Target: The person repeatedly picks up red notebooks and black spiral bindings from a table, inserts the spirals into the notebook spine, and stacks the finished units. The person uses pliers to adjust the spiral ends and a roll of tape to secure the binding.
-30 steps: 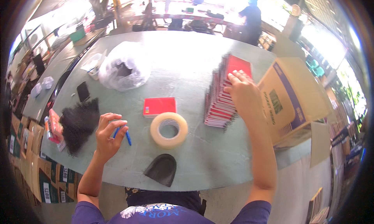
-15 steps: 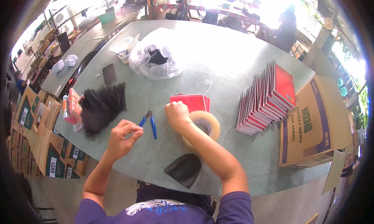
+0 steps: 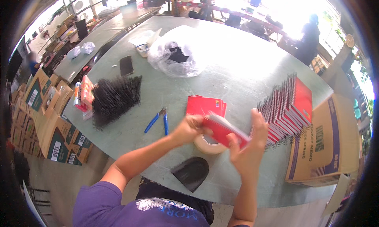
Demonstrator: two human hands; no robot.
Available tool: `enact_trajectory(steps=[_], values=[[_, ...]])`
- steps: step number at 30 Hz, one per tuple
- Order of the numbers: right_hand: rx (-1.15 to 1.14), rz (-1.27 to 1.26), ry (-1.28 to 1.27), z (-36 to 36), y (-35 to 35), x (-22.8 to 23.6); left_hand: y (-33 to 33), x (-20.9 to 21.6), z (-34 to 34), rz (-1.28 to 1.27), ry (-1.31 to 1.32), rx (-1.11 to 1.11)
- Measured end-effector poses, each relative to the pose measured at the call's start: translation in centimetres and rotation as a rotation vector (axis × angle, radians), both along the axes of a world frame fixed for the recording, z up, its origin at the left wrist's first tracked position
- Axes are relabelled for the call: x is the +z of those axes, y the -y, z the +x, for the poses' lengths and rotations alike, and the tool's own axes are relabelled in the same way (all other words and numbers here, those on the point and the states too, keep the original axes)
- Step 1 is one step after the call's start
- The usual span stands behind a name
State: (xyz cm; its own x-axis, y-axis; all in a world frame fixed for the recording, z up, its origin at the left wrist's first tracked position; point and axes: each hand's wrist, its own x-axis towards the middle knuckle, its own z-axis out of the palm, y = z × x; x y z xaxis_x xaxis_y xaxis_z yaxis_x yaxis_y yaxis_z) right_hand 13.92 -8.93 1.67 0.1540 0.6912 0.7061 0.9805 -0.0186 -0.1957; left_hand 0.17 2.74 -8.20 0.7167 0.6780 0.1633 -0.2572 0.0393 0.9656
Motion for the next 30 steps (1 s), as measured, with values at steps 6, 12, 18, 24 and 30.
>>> enact_trajectory(steps=[6,12,18,24,30], values=[[0.138,-0.284,-0.235,-0.4,-1.0,-3.9,-3.6,0.9,-2.6,0.953,-0.399,-0.036],[0.364,-0.32,-0.238,-2.5,-2.5,-2.6,-21.3,0.0,-15.6,0.606,-1.31,0.932],[0.206,-0.442,-0.14,-2.4,-3.8,-2.9,-20.9,-1.5,-13.6,0.525,-1.458,0.831],[0.306,-0.369,-0.301,-2.5,-3.6,-3.1,-21.9,-2.0,-13.1,0.519,-1.496,0.739],[0.275,-0.42,-0.495,-2.5,-3.1,-2.7,-20.7,-1.1,-13.0,0.527,-1.297,0.832]])
